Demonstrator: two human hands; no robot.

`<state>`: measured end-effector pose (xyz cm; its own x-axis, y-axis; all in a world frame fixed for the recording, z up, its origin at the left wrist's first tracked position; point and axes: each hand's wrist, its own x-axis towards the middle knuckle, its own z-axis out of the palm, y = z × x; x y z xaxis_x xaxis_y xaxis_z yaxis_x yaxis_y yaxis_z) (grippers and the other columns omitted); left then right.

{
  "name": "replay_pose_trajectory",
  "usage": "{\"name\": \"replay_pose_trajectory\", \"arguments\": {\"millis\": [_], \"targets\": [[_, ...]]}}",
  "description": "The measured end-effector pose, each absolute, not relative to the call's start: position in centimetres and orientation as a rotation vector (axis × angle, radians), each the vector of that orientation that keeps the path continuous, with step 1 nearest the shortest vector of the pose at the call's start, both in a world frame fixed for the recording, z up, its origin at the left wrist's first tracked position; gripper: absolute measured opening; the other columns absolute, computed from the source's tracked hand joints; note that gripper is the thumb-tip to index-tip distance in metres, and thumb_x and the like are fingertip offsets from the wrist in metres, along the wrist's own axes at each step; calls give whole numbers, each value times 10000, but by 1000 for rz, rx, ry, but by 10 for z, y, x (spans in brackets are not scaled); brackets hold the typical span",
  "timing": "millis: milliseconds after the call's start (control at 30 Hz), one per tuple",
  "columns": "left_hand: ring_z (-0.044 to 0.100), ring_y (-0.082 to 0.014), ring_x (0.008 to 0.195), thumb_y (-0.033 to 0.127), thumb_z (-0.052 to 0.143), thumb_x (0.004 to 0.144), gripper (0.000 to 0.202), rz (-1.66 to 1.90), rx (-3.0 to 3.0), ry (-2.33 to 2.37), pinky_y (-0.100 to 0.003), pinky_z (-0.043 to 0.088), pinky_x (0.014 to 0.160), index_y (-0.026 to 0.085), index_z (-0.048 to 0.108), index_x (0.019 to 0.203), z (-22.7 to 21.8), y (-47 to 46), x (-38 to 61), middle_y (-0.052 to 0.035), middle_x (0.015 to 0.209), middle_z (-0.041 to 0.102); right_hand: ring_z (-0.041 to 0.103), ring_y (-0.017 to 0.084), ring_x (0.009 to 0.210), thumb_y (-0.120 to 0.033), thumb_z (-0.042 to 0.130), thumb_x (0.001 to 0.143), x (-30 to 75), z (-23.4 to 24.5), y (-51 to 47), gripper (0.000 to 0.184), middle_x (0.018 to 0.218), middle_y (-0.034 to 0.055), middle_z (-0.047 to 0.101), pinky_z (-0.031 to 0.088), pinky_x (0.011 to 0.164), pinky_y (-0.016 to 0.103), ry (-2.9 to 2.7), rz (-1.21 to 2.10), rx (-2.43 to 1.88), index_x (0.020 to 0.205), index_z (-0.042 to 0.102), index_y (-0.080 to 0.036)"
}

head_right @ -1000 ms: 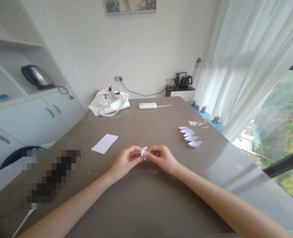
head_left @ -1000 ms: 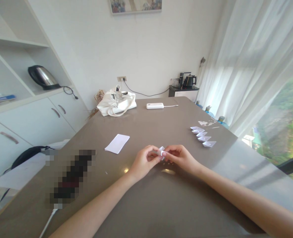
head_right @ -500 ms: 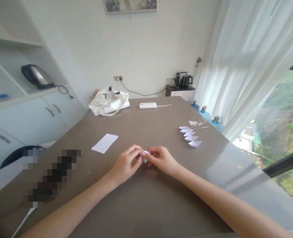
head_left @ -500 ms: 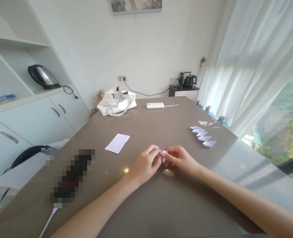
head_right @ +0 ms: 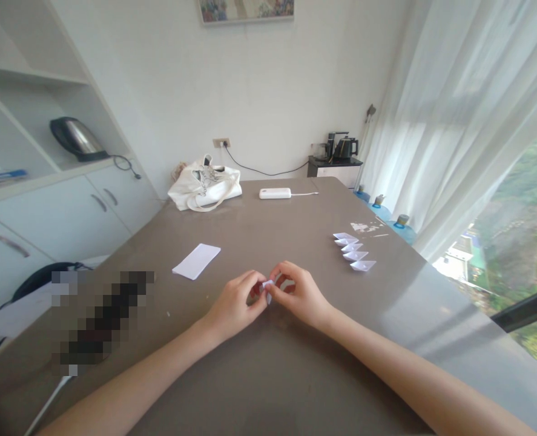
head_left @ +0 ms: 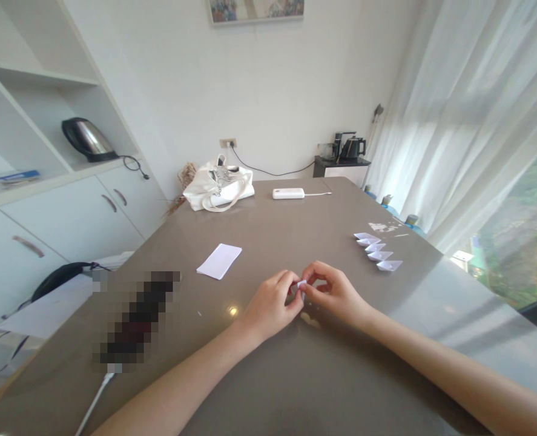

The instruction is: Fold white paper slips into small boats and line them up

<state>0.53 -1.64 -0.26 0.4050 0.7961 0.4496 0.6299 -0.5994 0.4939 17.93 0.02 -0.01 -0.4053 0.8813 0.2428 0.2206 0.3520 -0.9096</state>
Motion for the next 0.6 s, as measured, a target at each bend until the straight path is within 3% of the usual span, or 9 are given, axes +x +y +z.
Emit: {"name": "replay_pose_trajectory", "arguments": {"millis": [100,333,600], "targets": [[569,-135,697,176,496,832,72,1054,2364,1244,-240,432,660,185,492,904,-2,-17,5,-13,789,589,560,136,660,-427,584,821,178,0,1,261,763,38,596,487,585,240,-1792,1221,-929,800,563,-168],[563,-127,696,162,478,835,37,1107,2391,1258,-230,436,660,185,500,817,2,-20,4,-17,789,576,537,120,622,-406,600,813,177,3,0,257,700,12,566,456,594,232,-1765,1285,-910,761,547,-160],[544,-125,672,139,501,813,67,1064,2420,1241,-225,430,639,182,488,764,2,-22,7,-3,746,550,538,127,663,-229,594,776,177,1,-1,128,697,3,562,432,581,213,-1823,1163,-975,707,509,-163]]}}
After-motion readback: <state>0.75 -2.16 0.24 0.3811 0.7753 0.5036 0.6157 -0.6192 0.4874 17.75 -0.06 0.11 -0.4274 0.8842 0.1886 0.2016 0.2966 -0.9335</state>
